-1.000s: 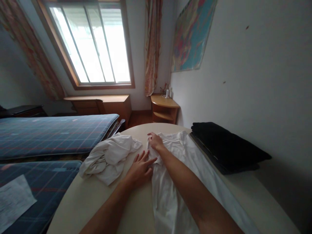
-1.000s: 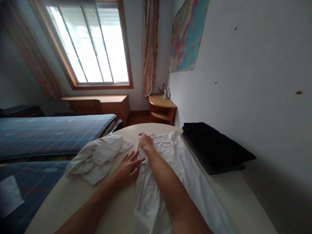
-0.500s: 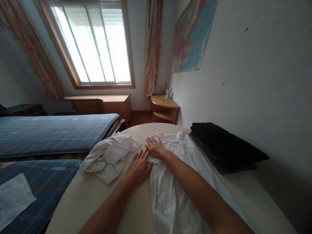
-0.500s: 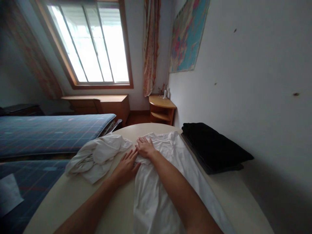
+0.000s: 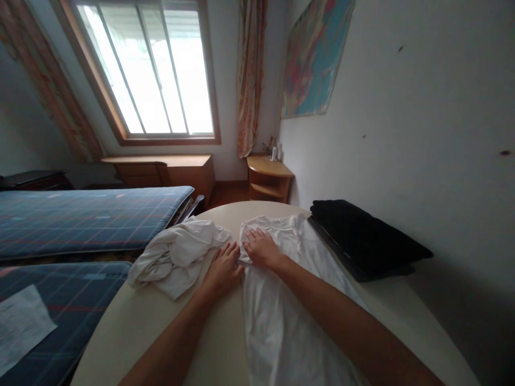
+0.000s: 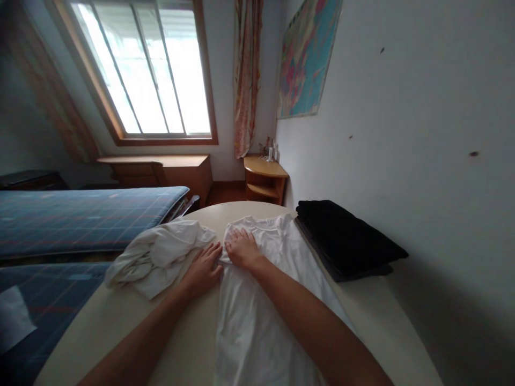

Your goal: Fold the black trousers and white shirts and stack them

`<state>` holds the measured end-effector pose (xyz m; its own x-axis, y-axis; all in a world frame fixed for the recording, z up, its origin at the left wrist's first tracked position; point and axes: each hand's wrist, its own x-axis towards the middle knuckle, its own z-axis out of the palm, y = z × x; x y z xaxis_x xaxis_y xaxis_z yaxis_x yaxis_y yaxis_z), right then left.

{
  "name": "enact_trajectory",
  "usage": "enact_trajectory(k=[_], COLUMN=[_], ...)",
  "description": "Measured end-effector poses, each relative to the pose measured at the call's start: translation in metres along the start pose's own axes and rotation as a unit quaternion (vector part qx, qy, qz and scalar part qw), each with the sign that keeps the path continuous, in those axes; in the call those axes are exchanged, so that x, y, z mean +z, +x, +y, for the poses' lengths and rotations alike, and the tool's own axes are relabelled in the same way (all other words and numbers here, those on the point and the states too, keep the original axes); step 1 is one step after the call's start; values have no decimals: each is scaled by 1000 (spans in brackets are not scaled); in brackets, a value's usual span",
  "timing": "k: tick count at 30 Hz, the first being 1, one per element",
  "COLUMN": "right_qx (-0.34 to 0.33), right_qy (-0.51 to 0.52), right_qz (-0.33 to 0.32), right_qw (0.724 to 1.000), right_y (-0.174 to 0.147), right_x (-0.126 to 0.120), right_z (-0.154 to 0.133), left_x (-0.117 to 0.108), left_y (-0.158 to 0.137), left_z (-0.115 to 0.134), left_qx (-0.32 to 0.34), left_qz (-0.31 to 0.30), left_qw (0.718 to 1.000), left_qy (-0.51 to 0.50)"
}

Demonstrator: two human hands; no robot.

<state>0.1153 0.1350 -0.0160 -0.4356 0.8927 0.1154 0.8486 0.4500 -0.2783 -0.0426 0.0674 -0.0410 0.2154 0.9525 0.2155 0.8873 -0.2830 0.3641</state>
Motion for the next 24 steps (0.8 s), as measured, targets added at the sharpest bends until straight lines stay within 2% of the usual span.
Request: enact_trajectory(k=[4,9,12,19,24], right_qx=[2,-28,-44,8,-41], right_qy=[11,30,24,7,-4], right_qz=[-46,6,13,-26,-29], right_qw=[999,999,999,1000,999], right_y=[-21,-31,-31,-26,-47], right_x=[3,2,3,0,-15], right_z=[7,13,13,4,-6], left_x=[4,13,16,13,9], left_y=[4,7,8,13,18], left_z=[-4,-13,-16,-18,-21], left_qx=[-4,10,13,-18,-37], left_qz=[44,93,115,145,150], left_qw=[999,995,992,989,988], left_qy=[-22,-38,-46,-37,-29])
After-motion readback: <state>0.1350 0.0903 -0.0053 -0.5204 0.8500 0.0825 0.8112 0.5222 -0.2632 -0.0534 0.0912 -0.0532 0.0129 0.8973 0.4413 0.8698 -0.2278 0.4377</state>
